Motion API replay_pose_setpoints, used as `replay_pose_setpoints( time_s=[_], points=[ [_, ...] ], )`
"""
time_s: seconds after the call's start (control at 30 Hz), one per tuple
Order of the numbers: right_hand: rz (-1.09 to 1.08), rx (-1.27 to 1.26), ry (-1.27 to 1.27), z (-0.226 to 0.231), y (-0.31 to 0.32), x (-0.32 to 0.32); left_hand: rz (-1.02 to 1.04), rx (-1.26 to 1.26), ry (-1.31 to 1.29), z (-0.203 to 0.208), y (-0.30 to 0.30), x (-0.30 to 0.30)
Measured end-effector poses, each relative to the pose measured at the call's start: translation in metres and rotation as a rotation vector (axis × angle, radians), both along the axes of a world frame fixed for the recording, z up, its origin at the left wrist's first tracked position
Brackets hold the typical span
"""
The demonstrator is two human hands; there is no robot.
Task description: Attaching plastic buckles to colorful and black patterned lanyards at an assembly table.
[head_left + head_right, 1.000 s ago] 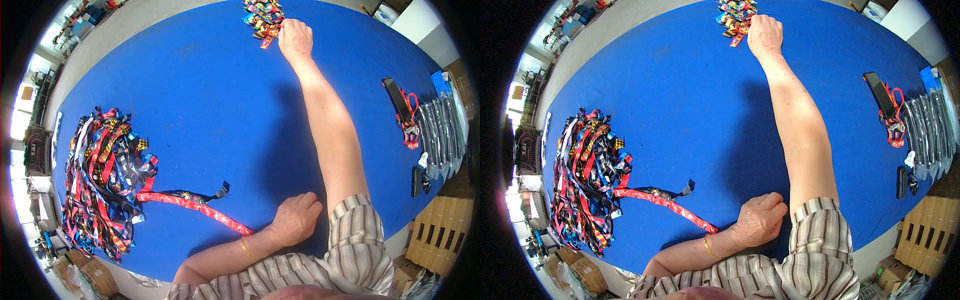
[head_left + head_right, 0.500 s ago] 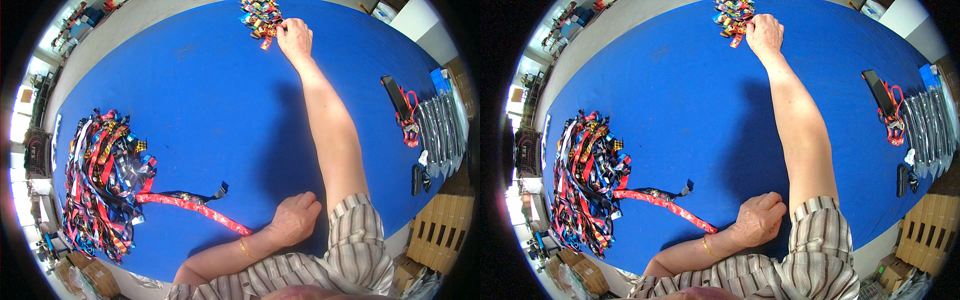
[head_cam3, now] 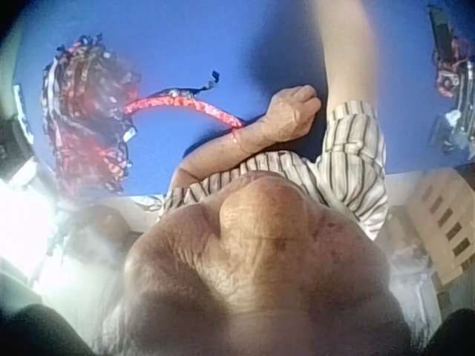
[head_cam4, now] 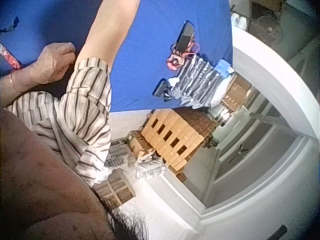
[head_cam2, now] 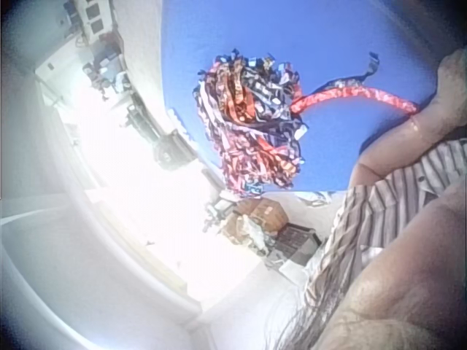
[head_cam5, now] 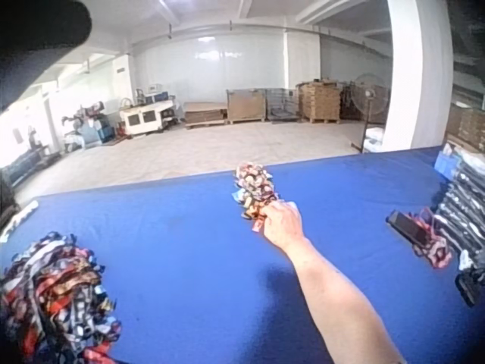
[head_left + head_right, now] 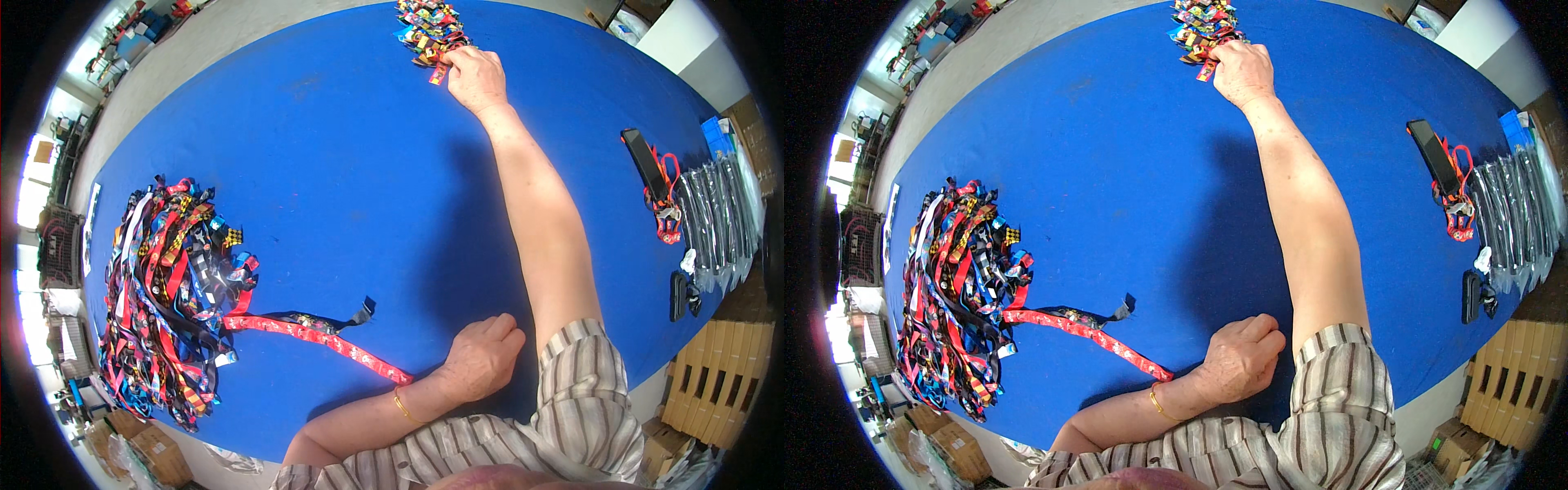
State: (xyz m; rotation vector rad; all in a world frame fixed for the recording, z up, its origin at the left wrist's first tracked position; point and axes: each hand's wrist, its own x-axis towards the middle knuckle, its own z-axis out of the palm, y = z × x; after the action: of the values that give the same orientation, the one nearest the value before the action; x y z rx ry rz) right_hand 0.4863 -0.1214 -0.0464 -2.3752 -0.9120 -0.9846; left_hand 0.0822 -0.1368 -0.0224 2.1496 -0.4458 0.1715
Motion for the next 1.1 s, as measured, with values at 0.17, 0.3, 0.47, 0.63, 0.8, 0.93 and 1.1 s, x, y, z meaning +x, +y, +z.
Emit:
replay_pose_setpoints(
  time_s=[0.17,0.3,0.47,0.63,0.8,0.93,1.1],
  points=[
    [0.062,0.09,0.119,-0.004,-0.001,0.004,0.002,0.001,-0.003,0.001,0.0,0.0],
    [0.085,0.036,0.139,-0.004,0.001,0.003,0.013,0.01,-0.008,0.001,0.0,0.0],
    [0.047,-0.013,0.171,-0.003,0.001,0.002,0.009,0.006,-0.008,0.001,0.0,0.0],
    [0.049,-0.008,0.124,-0.006,0.002,0.002,0.005,-0.001,0.002,0.002,0.001,0.0],
    [0.059,0.026,0.027,-0.004,-0.003,0.007,-0.006,-0.005,0.0,0.002,-0.001,0.001],
    [0.041,0.204,0.017,0.0,0.003,0.006,0.01,0.004,0.0,0.0,0.001,0.0],
    [-0.125,0.597,-0.02,0.006,-0.012,0.013,0.006,-0.023,-0.021,0.003,-0.001,0.002]
  ],
)
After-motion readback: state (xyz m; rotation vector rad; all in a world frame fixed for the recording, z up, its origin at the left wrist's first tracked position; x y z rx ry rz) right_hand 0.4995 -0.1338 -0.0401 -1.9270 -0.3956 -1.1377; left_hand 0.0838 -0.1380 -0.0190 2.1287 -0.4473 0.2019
